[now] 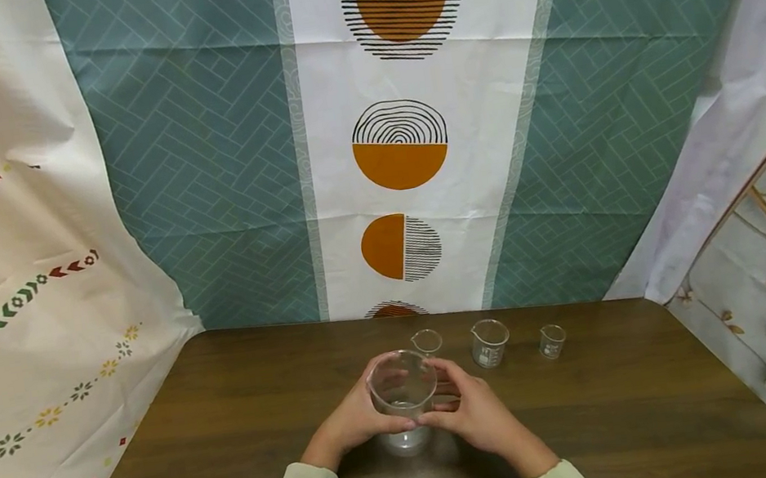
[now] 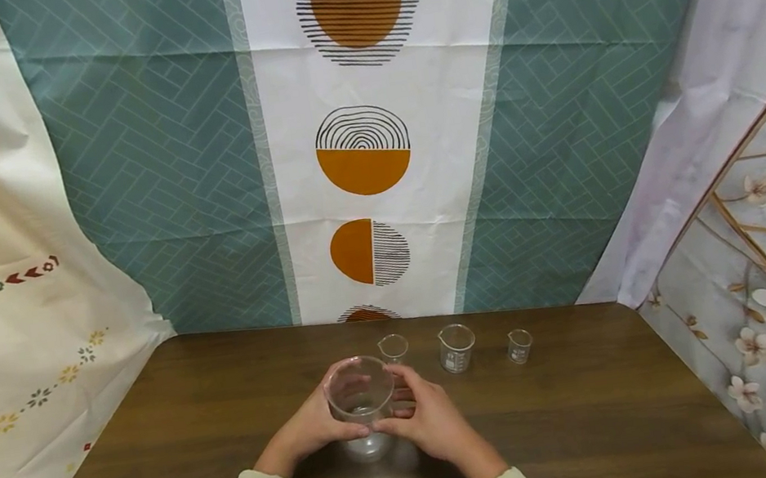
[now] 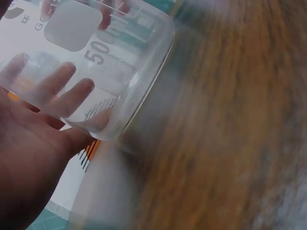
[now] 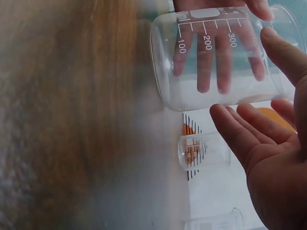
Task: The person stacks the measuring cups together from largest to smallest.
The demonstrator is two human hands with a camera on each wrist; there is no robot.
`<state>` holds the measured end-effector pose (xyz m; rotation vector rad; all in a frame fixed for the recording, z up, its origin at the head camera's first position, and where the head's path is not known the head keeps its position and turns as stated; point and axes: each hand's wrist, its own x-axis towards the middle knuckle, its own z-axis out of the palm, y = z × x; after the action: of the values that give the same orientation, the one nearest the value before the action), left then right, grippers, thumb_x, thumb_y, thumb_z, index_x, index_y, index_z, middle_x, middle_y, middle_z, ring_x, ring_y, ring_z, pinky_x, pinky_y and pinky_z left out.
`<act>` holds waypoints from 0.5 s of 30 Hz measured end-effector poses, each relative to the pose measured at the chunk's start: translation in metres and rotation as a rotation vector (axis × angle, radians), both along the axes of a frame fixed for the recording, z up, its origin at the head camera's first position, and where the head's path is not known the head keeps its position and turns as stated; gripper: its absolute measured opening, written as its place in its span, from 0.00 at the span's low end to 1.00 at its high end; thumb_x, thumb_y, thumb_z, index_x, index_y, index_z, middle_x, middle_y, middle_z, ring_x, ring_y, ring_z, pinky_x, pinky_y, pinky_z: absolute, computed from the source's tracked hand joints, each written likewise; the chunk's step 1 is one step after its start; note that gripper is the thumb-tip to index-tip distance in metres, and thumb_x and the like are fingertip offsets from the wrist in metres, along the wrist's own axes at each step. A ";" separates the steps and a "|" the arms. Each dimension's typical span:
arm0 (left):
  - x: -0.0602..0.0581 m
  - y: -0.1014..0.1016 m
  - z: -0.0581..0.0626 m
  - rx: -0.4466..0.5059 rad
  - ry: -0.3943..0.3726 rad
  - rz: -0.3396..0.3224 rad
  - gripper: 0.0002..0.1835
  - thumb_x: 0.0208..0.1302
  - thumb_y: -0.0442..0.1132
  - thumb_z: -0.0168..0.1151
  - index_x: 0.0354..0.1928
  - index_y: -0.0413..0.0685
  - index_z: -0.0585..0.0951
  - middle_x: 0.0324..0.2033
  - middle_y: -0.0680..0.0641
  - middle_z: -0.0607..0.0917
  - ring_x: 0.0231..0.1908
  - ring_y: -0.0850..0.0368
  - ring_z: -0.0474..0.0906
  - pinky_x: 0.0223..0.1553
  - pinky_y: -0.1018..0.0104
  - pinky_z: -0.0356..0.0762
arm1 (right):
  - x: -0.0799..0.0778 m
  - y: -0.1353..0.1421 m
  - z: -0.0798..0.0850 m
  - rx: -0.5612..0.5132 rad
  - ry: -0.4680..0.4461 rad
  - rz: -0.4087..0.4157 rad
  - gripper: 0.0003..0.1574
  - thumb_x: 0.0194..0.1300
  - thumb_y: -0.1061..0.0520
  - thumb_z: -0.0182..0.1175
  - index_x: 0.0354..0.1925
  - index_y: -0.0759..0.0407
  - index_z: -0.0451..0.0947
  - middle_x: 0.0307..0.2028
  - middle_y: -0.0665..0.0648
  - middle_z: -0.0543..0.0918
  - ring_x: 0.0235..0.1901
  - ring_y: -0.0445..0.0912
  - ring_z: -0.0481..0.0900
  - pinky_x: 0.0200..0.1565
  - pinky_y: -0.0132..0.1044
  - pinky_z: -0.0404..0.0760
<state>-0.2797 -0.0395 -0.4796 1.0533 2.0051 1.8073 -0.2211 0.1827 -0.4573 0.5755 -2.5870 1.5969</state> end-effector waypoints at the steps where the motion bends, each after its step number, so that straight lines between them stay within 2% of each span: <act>1: 0.000 0.000 0.000 0.004 0.003 -0.002 0.50 0.48 0.39 0.78 0.69 0.53 0.55 0.66 0.38 0.67 0.67 0.39 0.64 0.60 0.38 0.67 | 0.000 0.000 0.000 0.009 0.003 -0.001 0.49 0.53 0.53 0.73 0.68 0.58 0.61 0.57 0.69 0.76 0.54 0.61 0.80 0.48 0.41 0.82; 7: -0.001 -0.001 -0.002 0.017 0.018 -0.008 0.50 0.49 0.38 0.77 0.70 0.52 0.55 0.65 0.36 0.67 0.67 0.37 0.64 0.60 0.38 0.67 | 0.000 0.002 0.001 0.041 0.007 -0.011 0.46 0.55 0.59 0.71 0.68 0.61 0.61 0.56 0.70 0.77 0.51 0.61 0.81 0.47 0.49 0.82; 15: -0.001 0.000 -0.003 0.004 -0.003 0.001 0.50 0.48 0.38 0.78 0.70 0.54 0.55 0.65 0.39 0.67 0.67 0.40 0.64 0.61 0.40 0.67 | 0.002 0.015 0.005 0.091 0.026 -0.050 0.41 0.57 0.48 0.70 0.65 0.53 0.66 0.54 0.63 0.80 0.51 0.54 0.82 0.46 0.39 0.83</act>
<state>-0.2809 -0.0391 -0.4823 1.0509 2.0013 1.8126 -0.2194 0.1974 -0.4518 0.5283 -2.6440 1.4542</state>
